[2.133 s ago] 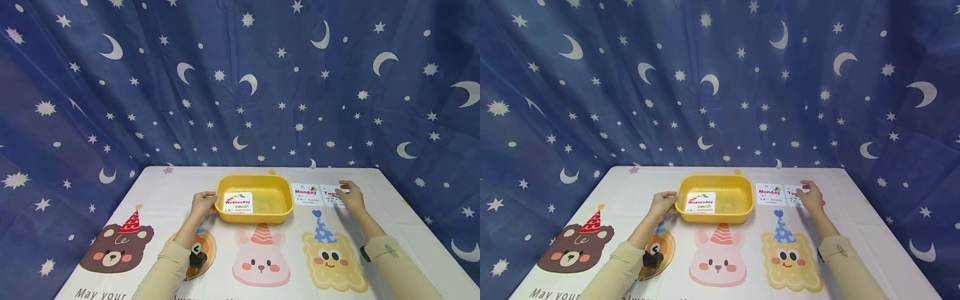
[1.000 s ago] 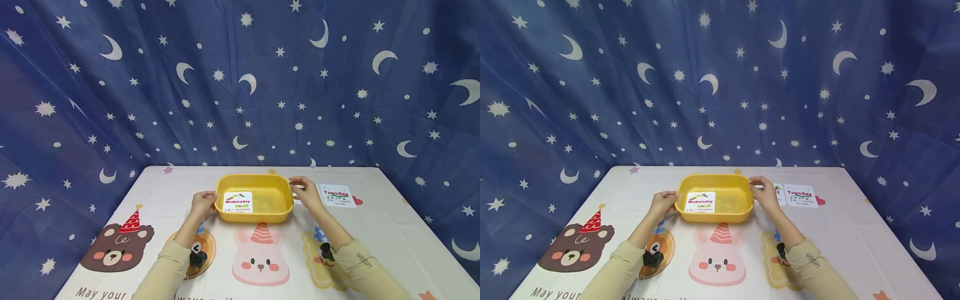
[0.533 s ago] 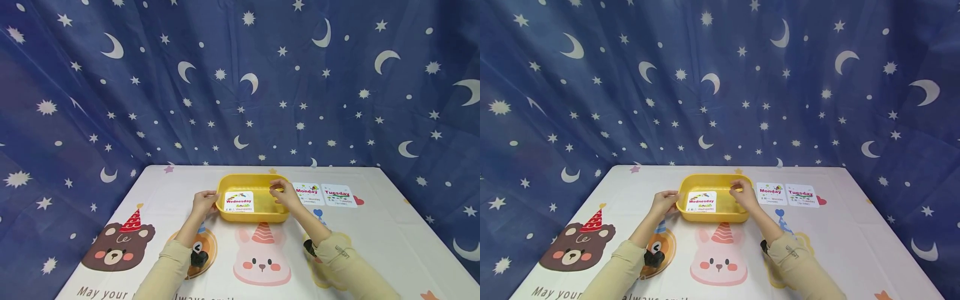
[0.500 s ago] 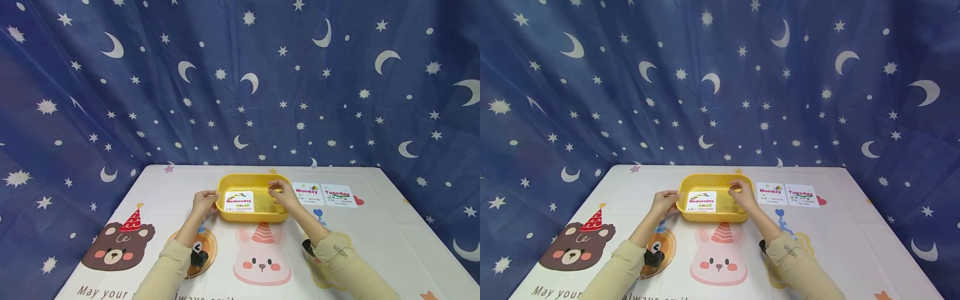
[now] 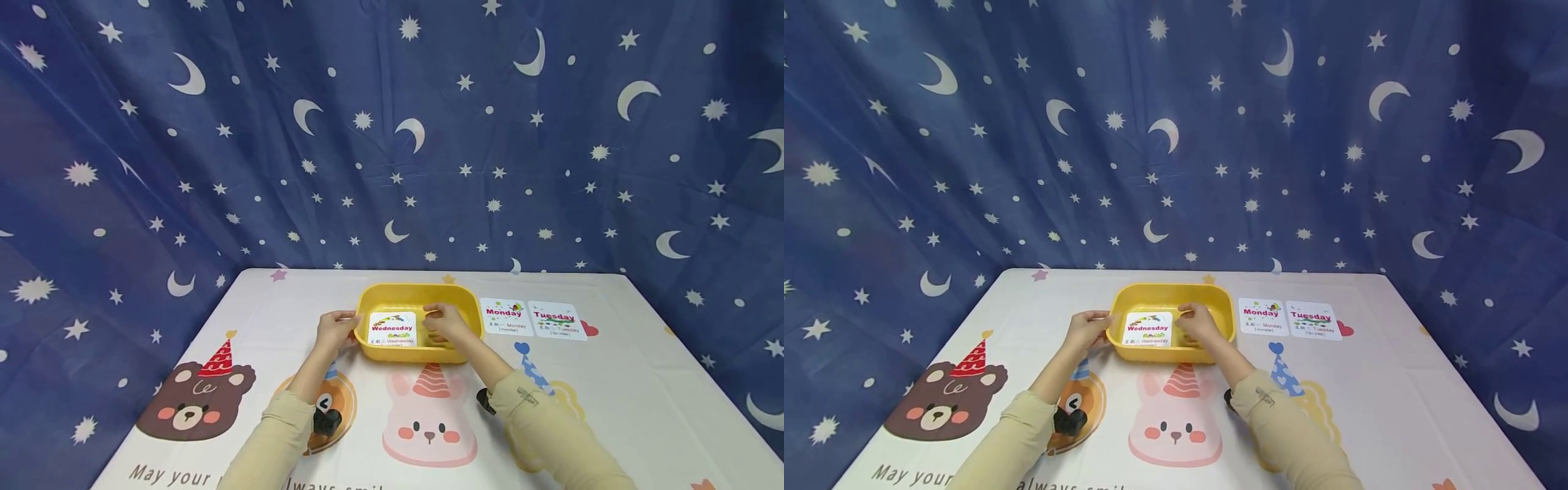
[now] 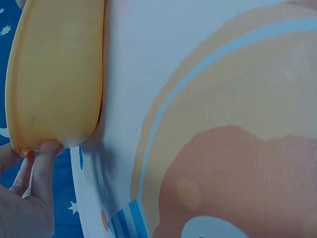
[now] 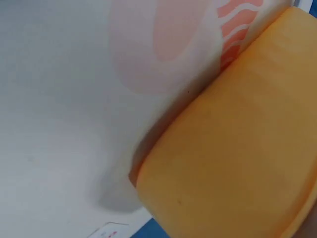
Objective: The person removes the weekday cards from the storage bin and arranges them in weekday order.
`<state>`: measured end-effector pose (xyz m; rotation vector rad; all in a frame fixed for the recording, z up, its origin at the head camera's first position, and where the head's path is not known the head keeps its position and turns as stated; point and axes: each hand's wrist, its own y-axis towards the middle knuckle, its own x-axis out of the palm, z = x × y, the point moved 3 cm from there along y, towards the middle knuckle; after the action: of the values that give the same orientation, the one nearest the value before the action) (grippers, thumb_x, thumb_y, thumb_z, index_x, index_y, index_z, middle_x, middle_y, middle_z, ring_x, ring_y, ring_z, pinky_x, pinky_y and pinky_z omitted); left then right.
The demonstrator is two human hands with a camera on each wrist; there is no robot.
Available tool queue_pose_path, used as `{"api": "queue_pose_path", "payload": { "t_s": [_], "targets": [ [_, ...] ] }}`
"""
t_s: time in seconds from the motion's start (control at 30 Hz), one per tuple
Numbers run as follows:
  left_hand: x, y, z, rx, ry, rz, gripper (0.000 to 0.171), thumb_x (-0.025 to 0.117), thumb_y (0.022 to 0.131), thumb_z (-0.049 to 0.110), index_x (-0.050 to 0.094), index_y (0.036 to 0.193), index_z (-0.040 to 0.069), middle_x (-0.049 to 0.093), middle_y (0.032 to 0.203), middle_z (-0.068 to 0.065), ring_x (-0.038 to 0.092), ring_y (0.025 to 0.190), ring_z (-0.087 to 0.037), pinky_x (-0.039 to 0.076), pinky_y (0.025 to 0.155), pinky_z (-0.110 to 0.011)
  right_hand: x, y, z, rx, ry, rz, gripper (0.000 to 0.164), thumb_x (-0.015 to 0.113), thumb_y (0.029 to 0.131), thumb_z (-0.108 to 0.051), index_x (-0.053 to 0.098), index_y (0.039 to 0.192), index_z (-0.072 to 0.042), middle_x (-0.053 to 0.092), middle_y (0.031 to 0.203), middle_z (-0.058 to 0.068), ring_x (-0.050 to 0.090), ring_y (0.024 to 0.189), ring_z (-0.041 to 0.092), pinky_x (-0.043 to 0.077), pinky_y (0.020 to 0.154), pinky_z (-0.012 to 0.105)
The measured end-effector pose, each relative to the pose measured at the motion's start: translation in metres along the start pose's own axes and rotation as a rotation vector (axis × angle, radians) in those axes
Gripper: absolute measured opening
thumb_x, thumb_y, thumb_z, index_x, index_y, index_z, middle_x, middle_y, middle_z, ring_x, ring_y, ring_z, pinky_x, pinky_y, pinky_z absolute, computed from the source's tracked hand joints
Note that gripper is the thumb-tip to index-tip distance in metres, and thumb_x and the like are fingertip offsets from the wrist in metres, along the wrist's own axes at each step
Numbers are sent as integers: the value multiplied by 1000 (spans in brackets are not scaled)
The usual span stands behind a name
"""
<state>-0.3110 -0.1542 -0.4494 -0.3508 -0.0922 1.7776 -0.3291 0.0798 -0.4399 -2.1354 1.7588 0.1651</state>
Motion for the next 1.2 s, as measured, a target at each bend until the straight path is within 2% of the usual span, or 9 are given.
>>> {"api": "queue_pose_path", "payload": {
  "t_s": [0.1,0.33,0.57,0.67,0.83,0.9,1.03,1.13,1.2],
  "targets": [
    [0,0,-1,-1,7,3,30,63,90,14,62,116,-1,66,97,-16,55,57,-7,53,55,-19,3,4,5,63,57,-16,40,57,90,-4,48,128,5,54,117,23,59,87,28,58,77,38],
    [-1,0,-4,-5,5,4,30,63,90,14,62,116,-1,65,91,-13,54,57,-7,51,53,-18,9,11,12,225,197,-56,44,55,91,-3,43,133,4,56,96,11,57,73,16,58,80,35],
    [1,-1,-4,4,13,3,29,63,90,14,62,115,-1,65,93,-14,54,57,-7,52,52,-18,12,16,14,305,299,-10,42,47,97,-8,39,135,10,61,102,16,59,72,14,59,76,33],
    [2,-1,-3,11,18,0,29,63,90,14,62,115,-2,66,96,-16,54,56,-7,52,53,-18,15,17,12,334,319,23,42,47,97,-9,40,134,9,60,103,16,59,73,15,58,79,36],
    [1,-1,-1,13,11,2,29,62,91,14,62,115,-2,66,104,-22,56,58,-8,52,53,-18,24,18,6,349,379,64,42,48,95,-5,39,133,9,55,99,15,58,75,18,54,89,42],
    [0,0,0,9,6,0,29,62,91,13,62,116,-1,65,106,-23,57,59,-8,52,54,-19,27,18,5,342,401,92,39,49,93,-2,42,129,10,54,95,15,57,72,18,56,85,39],
    [0,1,1,7,-4,2,29,61,91,13,61,116,-1,64,107,-23,57,60,-8,52,55,-19,32,18,6,303,402,124,36,50,87,4,48,122,11,54,88,13,55,63,13,56,65,27],
    [0,0,0,7,-6,3,29,61,91,13,61,116,-1,64,107,-23,56,60,-8,51,54,-18,35,18,6,251,340,111,39,54,86,4,49,125,9,57,89,12,53,61,11,52,57,20],
    [1,0,0,7,-2,-3,29,62,91,14,61,116,-1,65,107,-23,56,59,-8,52,54,-19,36,19,7,189,258,109,42,58,85,3,50,126,8,59,94,14,52,64,11,48,55,19]
  ]
}}
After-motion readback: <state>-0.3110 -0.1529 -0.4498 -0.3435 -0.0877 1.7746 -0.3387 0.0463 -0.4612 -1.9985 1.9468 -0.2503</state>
